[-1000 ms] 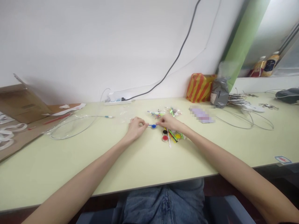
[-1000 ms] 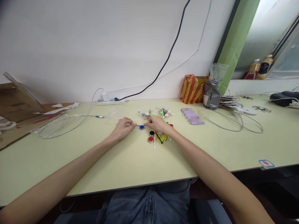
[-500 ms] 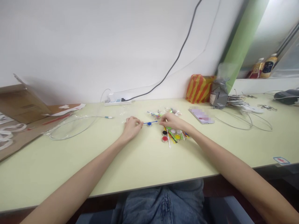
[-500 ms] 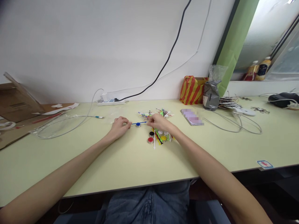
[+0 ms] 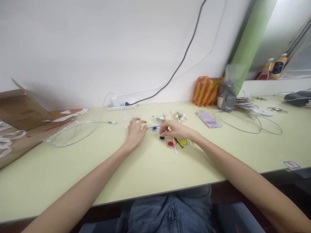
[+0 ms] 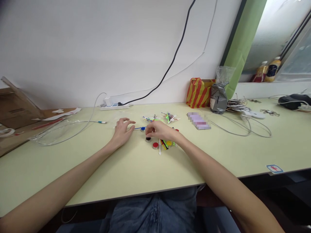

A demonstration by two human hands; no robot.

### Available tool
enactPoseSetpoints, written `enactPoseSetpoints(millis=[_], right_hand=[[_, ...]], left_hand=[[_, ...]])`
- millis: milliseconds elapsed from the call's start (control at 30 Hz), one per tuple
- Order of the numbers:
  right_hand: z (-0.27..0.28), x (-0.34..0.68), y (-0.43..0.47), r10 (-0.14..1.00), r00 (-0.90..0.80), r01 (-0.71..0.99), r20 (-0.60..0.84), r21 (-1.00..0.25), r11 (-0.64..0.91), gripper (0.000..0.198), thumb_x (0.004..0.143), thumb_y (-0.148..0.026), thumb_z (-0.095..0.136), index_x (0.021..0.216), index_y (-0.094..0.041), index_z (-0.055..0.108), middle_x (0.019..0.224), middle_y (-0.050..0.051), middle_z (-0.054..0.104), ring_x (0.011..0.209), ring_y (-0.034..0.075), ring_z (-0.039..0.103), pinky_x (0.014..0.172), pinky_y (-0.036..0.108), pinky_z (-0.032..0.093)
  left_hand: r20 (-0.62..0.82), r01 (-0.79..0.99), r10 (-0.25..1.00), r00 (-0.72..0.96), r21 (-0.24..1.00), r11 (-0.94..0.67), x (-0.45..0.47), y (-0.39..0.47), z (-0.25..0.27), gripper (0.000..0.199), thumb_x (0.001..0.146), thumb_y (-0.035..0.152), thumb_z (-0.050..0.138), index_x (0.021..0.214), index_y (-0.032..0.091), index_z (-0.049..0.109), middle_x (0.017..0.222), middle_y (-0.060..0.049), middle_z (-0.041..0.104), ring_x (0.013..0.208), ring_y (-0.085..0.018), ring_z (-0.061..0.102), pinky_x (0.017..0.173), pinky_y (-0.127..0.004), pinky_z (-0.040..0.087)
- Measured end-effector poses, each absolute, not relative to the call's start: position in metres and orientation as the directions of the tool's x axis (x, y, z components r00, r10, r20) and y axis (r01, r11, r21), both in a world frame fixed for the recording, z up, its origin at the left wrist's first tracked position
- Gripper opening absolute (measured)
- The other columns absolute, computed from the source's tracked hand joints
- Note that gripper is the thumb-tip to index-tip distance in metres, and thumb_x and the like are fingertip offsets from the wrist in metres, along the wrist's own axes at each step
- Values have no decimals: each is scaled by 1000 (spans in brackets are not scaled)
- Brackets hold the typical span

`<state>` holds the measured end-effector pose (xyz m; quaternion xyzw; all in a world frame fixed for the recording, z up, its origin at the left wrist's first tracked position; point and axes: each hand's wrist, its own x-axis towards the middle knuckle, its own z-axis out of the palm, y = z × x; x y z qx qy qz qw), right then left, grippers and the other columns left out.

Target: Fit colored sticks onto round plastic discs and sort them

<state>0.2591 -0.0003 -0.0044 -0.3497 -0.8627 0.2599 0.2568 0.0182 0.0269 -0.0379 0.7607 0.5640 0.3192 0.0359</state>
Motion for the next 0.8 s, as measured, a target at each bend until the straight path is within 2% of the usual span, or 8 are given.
enactPoseSetpoints(millis=[100,200,300,400,600,700,800], right_hand=[[-1,264,3,762,-543,500,353,-593,631,12,86,-16,62,90,-16,73,89,4,75,78,15,61,73,27,45],[1,279,10,785,-530,586,320,-532,612,10,84,-15,65,85,-16,75,87,4,76,77,16,62,73,27,45],[-1,289,14,810,-552,661,200,-487,571,8,82,-18,69,82,-17,76,86,4,77,80,17,65,72,27,45],[-3,291,14,833,-537,732,128,-420,537,10,82,-18,68,82,-17,77,87,4,77,79,18,66,71,26,45],[5,292,11,863,-476,819,169,-272,505,16,80,-10,65,84,-17,78,89,6,77,80,18,66,72,26,44],[8,297,12,876,-448,830,177,-283,481,17,78,-7,64,83,-17,78,91,6,78,82,19,67,74,26,44],[9,300,13,865,-481,795,145,-345,499,13,79,-11,66,82,-17,78,92,6,78,83,19,67,74,26,45]], left_hand=[[561,797,802,206,379,-470,25,14,-30,27,97,29,49,117,25,67,138,-12,47,134,-32,42,111,-55,35],[611,743,717,336,296,-601,32,1,-23,19,97,25,52,104,25,70,131,-9,53,130,-29,45,111,-51,36],[584,681,655,480,222,-698,37,-7,-20,16,96,25,55,92,24,71,129,-8,56,128,-28,47,109,-48,38],[544,629,619,566,200,-751,38,-9,-22,12,94,23,60,92,25,71,130,-7,56,130,-27,47,108,-47,38],[505,582,591,629,199,-789,38,-8,-24,9,92,24,62,90,25,70,127,-5,58,130,-27,47,109,-47,38],[495,578,588,640,194,-793,39,-9,-23,8,92,25,62,90,26,70,127,-5,59,130,-27,46,109,-46,38],[468,585,600,649,197,-787,39,-9,-22,7,90,25,63,89,26,70,127,-5,59,130,-27,46,109,-47,37]])
